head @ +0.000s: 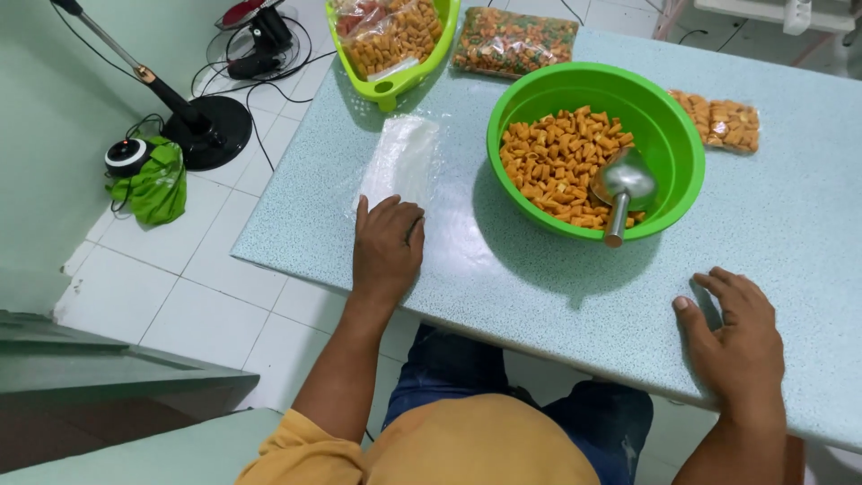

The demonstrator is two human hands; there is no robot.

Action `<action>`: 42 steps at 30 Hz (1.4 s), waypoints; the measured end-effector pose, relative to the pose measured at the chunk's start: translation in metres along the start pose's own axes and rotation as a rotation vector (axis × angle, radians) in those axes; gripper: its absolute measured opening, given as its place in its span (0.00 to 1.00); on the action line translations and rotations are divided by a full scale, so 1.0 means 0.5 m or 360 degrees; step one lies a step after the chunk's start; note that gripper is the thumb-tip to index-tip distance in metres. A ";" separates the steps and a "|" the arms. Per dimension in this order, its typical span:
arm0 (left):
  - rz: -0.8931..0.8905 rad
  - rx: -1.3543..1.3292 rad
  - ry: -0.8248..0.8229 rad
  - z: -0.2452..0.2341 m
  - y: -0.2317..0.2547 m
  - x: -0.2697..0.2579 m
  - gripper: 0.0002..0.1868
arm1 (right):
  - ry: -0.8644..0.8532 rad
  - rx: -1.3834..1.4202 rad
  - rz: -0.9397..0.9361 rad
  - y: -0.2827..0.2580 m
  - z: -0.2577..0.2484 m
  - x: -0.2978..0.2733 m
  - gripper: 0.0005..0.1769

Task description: Packaging snacks by scooping them from a large bowl into individual small plastic bags.

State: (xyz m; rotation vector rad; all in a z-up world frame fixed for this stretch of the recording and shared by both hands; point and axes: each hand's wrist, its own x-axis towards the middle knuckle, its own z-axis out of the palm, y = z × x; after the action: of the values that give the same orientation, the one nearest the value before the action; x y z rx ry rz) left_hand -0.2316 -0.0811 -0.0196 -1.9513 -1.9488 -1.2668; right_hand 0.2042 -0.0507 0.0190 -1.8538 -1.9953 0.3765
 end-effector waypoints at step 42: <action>-0.0207 -0.0095 -0.0180 -0.015 0.018 0.018 0.21 | 0.0002 0.0002 -0.0006 -0.002 -0.001 0.000 0.27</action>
State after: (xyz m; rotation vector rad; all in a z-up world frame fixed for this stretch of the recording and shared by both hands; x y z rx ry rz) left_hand -0.2290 -0.0805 -0.0052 -1.9943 -2.1475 -1.2849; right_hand 0.2036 -0.0506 0.0200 -1.8485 -1.9971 0.3749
